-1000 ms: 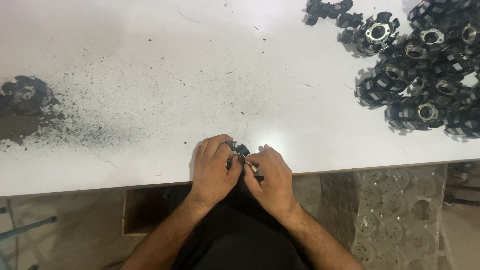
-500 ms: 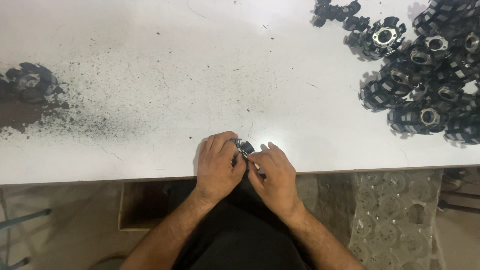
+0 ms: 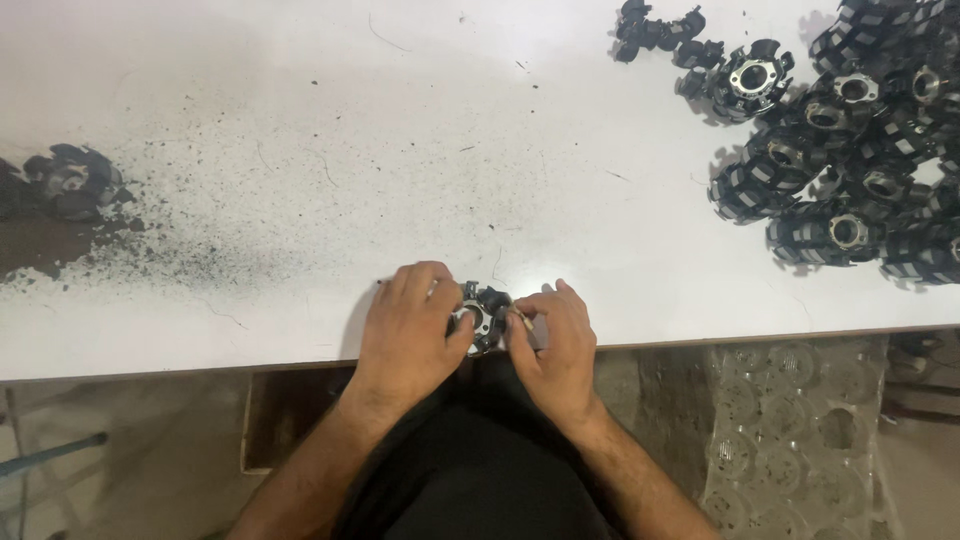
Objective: The person sits at a white workbench and assembles small black plastic roller parts onto round wheel hub bases one at a time, pressing and fitting each part into place and occasionally using a small blade to trim or adjust the parts. Finished assemblies are set aside with a growing pile of completed units.
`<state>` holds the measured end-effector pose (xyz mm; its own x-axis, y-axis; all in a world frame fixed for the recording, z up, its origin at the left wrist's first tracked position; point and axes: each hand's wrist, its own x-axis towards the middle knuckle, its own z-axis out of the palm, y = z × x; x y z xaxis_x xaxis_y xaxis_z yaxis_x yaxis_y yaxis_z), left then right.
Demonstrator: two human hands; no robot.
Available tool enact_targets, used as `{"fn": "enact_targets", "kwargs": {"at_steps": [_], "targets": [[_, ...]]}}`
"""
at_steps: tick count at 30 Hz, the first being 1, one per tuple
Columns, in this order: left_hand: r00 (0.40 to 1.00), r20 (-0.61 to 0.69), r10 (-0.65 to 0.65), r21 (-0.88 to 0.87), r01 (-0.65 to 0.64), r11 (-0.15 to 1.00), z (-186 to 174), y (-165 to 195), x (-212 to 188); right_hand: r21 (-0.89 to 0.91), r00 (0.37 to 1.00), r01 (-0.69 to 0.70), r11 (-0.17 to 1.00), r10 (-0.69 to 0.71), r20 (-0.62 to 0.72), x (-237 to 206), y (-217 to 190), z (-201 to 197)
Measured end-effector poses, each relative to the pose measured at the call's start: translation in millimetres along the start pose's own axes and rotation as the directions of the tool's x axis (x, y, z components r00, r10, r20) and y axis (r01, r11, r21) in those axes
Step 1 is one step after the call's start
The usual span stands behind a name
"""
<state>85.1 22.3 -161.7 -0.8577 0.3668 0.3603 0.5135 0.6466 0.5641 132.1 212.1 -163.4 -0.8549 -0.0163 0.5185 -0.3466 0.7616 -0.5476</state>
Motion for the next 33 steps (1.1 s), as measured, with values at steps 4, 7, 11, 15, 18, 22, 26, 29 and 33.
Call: {"fn": "enact_targets", "kwargs": {"at_steps": [4, 7, 11, 15, 18, 22, 26, 29, 33], "targets": [[0.988, 0.150, -0.030, 0.140, 0.009, 0.990, 7, 10, 14, 0.014, 1.000, -0.014, 1.000, 0.013, 0.027, 2, 3, 6], [0.980, 0.189, -0.068, 0.162, 0.037, 0.986, 10, 13, 15, 0.024, 1.000, -0.009, 1.000, 0.008, 0.029, 2, 3, 6], [1.000, 0.026, 0.005, 0.105, -0.008, 0.994, 11, 9, 7, 0.015, 1.000, 0.013, 1.000, -0.013, -0.005, 3, 7, 4], [0.998, -0.031, 0.062, 0.044, -0.060, 0.997, 16, 4, 2, 0.032, 0.999, -0.028, 0.999, 0.027, 0.032, 2, 8, 3], [0.997, -0.048, 0.062, -0.002, -0.062, 0.998, 18, 0, 3, 0.043, 0.999, -0.017, 0.999, 0.016, 0.034, 3, 8, 2], [0.994, -0.054, 0.098, 0.000, -0.099, 0.995, 16, -3, 4, 0.056, 0.998, -0.014, 0.998, 0.011, 0.056, 3, 9, 0], [0.986, 0.007, 0.165, 0.072, -0.165, 0.984, 11, -4, 6, 0.055, 0.998, -0.024, 0.998, 0.021, 0.055, 3, 10, 2], [0.989, 0.109, 0.104, -0.033, -0.101, 0.994, 13, 1, 5, 0.055, 0.997, -0.030, 0.998, 0.027, 0.068, 4, 12, 2], [0.997, 0.072, 0.022, -0.072, -0.017, 0.997, 17, 3, 4, 0.088, 0.999, -0.006, 0.996, 0.002, 0.046, -1, 11, 1]]}}
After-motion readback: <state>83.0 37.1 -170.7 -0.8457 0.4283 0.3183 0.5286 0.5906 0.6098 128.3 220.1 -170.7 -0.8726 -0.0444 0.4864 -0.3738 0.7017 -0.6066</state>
